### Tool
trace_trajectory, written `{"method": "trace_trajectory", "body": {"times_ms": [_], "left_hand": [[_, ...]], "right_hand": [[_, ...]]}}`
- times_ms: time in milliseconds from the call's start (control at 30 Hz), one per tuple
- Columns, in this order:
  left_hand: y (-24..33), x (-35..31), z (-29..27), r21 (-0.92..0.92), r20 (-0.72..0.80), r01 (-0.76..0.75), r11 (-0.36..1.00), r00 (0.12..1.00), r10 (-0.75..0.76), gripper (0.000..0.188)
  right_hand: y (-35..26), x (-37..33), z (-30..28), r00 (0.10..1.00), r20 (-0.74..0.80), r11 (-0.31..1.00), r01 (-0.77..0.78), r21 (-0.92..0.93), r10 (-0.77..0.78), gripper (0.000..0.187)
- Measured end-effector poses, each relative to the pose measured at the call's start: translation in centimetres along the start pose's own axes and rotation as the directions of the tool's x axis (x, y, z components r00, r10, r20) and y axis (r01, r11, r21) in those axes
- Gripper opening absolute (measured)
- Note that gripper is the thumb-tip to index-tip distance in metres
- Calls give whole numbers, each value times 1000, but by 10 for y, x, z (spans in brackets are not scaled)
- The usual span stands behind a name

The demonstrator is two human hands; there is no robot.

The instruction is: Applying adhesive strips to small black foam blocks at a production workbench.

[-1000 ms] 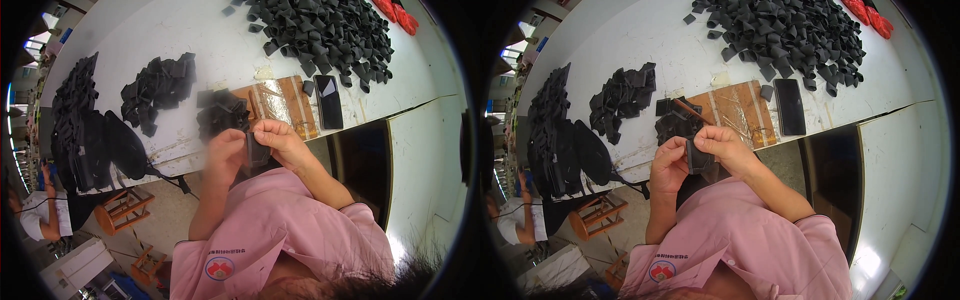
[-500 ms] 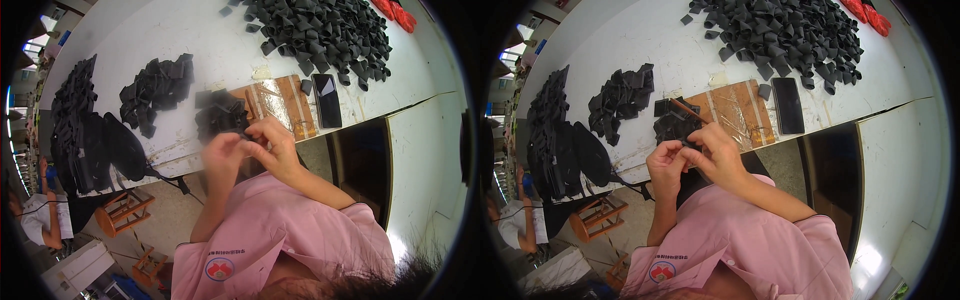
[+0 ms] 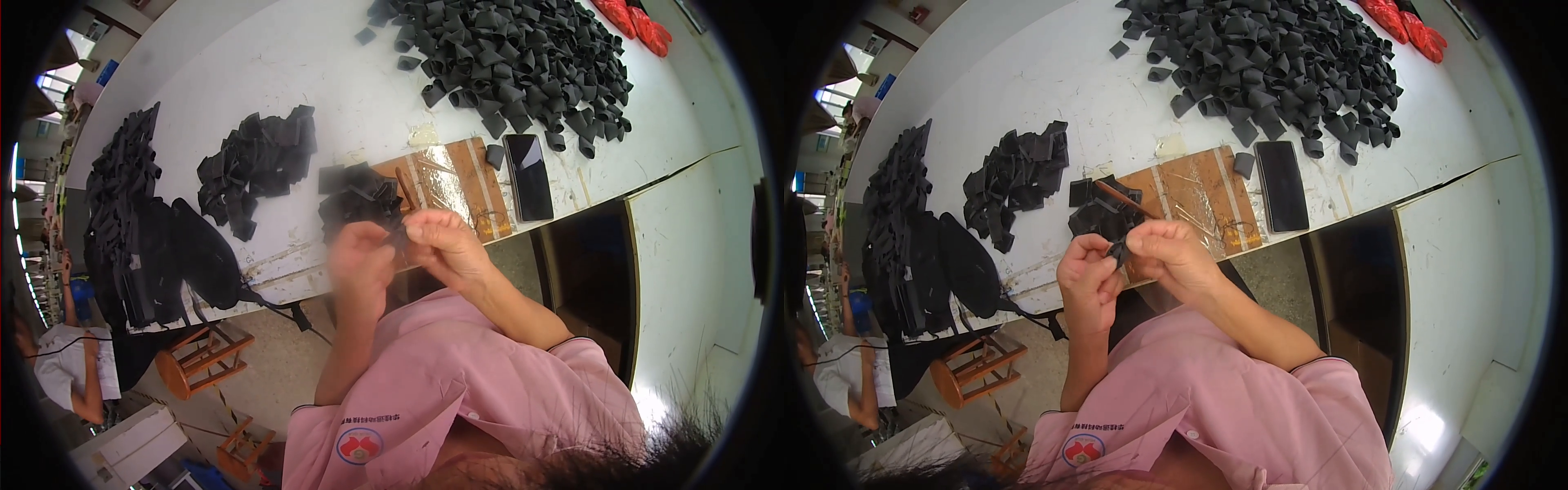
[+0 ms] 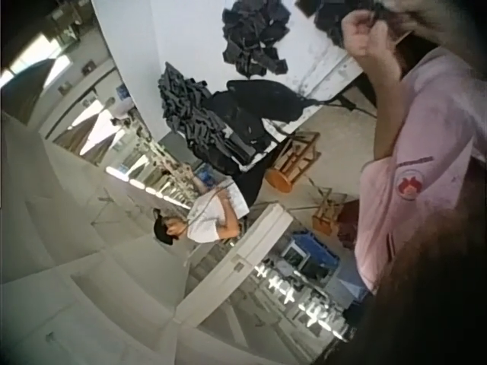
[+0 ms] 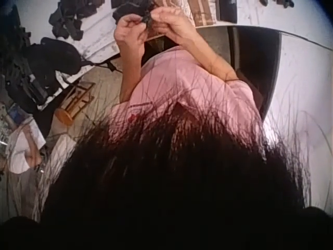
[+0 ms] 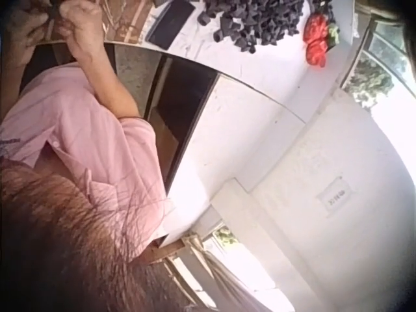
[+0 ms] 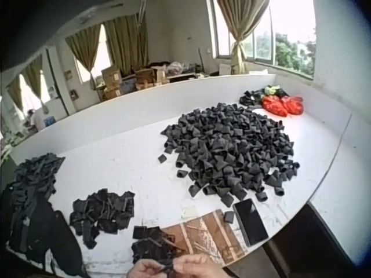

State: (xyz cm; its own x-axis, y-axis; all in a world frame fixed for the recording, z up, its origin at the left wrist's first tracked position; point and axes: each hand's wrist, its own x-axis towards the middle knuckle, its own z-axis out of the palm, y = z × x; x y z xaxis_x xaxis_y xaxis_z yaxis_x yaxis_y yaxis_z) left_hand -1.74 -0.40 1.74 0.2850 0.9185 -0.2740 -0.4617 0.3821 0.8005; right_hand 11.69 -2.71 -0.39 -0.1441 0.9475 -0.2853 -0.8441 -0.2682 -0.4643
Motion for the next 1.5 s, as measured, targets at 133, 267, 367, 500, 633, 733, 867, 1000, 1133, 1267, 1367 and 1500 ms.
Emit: {"method": "trace_trajectory", "body": {"times_ms": [133, 267, 367, 500, 633, 733, 867, 1000, 1133, 1267, 1367, 1500], "left_hand": [[-22, 2, 6, 589, 19, -475, 654, 817, 576, 9], [16, 24, 1, -645, 551, 453, 616, 833, -36, 12], [48, 17, 36, -672, 665, 583, 457, 747, 24, 15], [40, 38, 26, -613, 330, 439, 657, 898, -291, 8], [21, 40, 20, -460, 314, 271, 845, 940, -130, 7], [25, 40, 30, -131, 150, -45, 990, 987, 65, 12], [38, 43, 38, 464, 293, -612, 641, 788, 541, 27], [42, 45, 37, 497, 471, -723, 479, 689, 551, 18], [41, 36, 35, 251, 246, -583, 773, 811, 532, 12], [40, 35, 33, -133, 159, -422, 897, 884, 439, 12], [34, 33, 28, -59, 126, -447, 893, 884, 451, 12], [22, 27, 20, 150, 73, -437, 887, 899, 431, 11]], "right_hand": [[-1, -3, 5, 982, 168, 980, -116, 164, 88, 14], [-43, -8, 42, 974, 192, 824, 208, -527, -123, 22], [-73, -2, 70, 953, 272, 770, 273, -577, -134, 21], [-77, 36, 37, 986, 160, 844, 45, -535, 49, 22], [-63, 34, 22, 973, 230, 860, 109, -498, 10, 24], [-67, 31, 27, 970, 223, 704, 225, -674, -96, 24], [-63, 25, 28, 790, 359, 151, 486, -861, -497, 22], [-61, 5, 44, 595, 512, -99, 588, -803, -620, 28], [-61, 7, 50, 603, 567, -191, 572, -798, -562, 29], [-62, 10, 56, 574, 596, -253, 567, -784, -562, 18], [-59, 13, 52, 557, 593, -229, 588, -776, -582, 14], [-48, 16, 33, 538, 585, -194, 614, -766, -607, 10]]}}
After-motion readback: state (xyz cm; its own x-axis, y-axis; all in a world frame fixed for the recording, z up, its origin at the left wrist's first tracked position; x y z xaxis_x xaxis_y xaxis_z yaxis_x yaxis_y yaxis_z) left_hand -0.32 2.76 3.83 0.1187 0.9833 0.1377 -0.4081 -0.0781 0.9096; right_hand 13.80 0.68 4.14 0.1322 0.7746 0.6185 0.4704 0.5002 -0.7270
